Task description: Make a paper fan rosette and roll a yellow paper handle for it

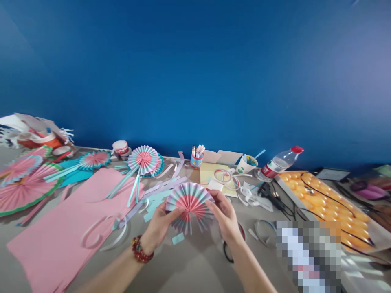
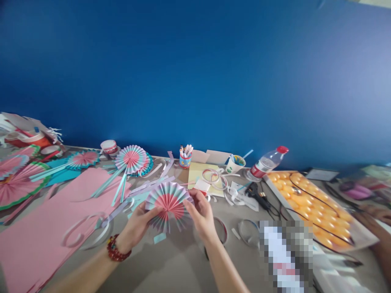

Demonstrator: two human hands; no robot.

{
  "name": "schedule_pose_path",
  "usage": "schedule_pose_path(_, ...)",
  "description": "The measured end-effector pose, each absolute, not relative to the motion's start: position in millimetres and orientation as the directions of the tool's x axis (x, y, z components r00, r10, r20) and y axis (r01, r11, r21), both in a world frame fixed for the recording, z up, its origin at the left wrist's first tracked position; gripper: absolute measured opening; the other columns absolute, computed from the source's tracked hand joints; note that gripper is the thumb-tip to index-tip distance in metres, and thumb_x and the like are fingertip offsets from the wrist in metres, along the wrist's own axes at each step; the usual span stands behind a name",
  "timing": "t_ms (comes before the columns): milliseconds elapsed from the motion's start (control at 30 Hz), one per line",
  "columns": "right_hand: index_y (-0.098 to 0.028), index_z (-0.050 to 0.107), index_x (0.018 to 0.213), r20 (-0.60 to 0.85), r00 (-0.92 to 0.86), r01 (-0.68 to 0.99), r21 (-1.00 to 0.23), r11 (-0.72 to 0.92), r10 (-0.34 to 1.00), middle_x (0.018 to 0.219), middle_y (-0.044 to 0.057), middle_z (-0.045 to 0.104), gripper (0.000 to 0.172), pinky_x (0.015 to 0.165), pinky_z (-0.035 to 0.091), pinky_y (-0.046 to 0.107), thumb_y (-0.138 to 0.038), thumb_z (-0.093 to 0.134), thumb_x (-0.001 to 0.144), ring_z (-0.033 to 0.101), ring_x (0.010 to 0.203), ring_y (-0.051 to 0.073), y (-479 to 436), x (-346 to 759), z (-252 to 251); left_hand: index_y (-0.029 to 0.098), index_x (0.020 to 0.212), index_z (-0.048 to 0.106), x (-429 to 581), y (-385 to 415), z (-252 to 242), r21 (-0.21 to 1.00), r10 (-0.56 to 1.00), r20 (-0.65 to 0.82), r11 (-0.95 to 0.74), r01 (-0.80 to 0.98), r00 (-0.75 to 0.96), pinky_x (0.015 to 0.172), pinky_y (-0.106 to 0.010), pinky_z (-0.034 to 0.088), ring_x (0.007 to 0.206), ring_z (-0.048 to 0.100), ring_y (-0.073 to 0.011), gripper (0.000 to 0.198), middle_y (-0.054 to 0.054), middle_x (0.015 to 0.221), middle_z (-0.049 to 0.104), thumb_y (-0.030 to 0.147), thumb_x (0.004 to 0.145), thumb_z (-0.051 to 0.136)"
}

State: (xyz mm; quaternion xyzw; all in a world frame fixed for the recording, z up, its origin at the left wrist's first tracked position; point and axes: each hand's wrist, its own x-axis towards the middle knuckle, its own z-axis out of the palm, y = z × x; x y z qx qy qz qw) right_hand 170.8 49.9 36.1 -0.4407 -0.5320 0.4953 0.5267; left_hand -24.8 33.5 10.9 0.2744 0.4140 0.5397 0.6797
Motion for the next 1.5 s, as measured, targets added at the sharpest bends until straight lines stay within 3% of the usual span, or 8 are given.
schedule_pose_path(200, -0.021, 0.063, 0.087, 0.104, -0.069, -0.046, -0.994, 0.101, 0.992, 0.079, -0.001, 0.058, 0.024, 0.067, 0.041, 0.023, -0.043, 0.071, 0.083, 0.051, 0.072, 0.014, 57.2, 176.4, 38.9, 0.015, 0.085, 0.074, -24.7, 32.4, 12.0, 0.867, 0.969, -0.219, 0.247, -0.433, 0.115, 0.073, -0.029, 0.055, 0.073, 0.069, -0.0194, 0.03, -0.004, 0.082, 0.076, 0.032, 0.065, 0.087)
schedule_pose_path(400, -0.023, 0.065, 0.109, 0.006, -0.166, -0.08, -0.997, -0.007, 0.986, 0.095, 0.003, 0.069, 0.039, 0.08, 0.049, 0.031, -0.045, 0.076, 0.078, 0.062, 0.089, 0.022, 49.1, 168.6, 23.4, 0.017, 0.088, 0.073, -26.4, 36.8, 11.0, 0.792, 0.958, -0.274, 0.275, -0.546, 0.085, 0.071, -0.027, 0.054, 0.075, 0.07, -0.0191, 0.028, -0.004, 0.086, 0.077, 0.032, 0.068, 0.085)
schedule_pose_path(633, -0.019, 0.068, 0.106, -0.156, -0.167, -0.281, -0.939, -0.199, 0.974, 0.104, 0.007, 0.074, 0.041, 0.083, 0.051, 0.034, -0.038, 0.083, 0.072, 0.067, 0.09, 0.023, 31.8, 155.5, 0.0, 0.016, 0.086, 0.071, -25.2, 36.6, 13.3, 0.724, 0.94, -0.332, 0.308, -0.617, 0.079, 0.067, -0.027, 0.054, 0.074, 0.071, -0.0199, 0.027, -0.005, 0.085, 0.077, 0.031, 0.068, 0.086)
schedule_pose_path(1000, -0.022, 0.07, 0.098, -0.234, -0.033, -0.355, -0.906, -0.23, 0.972, 0.1, 0.005, 0.076, 0.042, 0.074, 0.053, 0.032, -0.035, 0.088, 0.063, 0.069, 0.086, 0.024, 23.8, 147.2, 9.7, 0.015, 0.089, 0.071, -22.8, 36.0, 14.1, 0.735, 0.951, -0.294, 0.288, -0.613, 0.095, 0.073, -0.03, 0.056, 0.079, 0.073, -0.0224, 0.03, -0.008, 0.09, 0.077, 0.032, 0.069, 0.085)
schedule_pose_path(1233, -0.022, 0.072, 0.086, -0.388, 0.026, -0.459, -0.824, -0.333, 0.921, 0.078, 0.001, 0.075, 0.04, 0.058, 0.051, 0.029, -0.03, 0.091, 0.052, 0.068, 0.069, 0.022, 27.6, 142.4, 6.9, 0.015, 0.087, 0.072, -21.7, 34.4, 15.8, 0.732, 0.945, -0.301, 0.313, -0.606, 0.125, 0.071, -0.029, 0.055, 0.075, 0.072, -0.0207, 0.026, -0.007, 0.086, 0.077, 0.032, 0.07, 0.084)
schedule_pose_path(1500, -0.019, 0.075, 0.088, -0.386, -0.091, -0.521, -0.767, -0.375, 0.918, 0.09, 0.005, 0.077, 0.035, 0.07, 0.055, 0.033, -0.032, 0.09, 0.059, 0.072, 0.08, 0.024, 24.9, 133.4, 12.5, 0.016, 0.088, 0.073, -21.4, 32.4, 19.2, 0.749, 0.956, -0.264, 0.287, -0.597, 0.129, 0.072, -0.03, 0.055, 0.076, 0.072, -0.0214, 0.028, -0.006, 0.084, 0.077, 0.034, 0.069, 0.085)
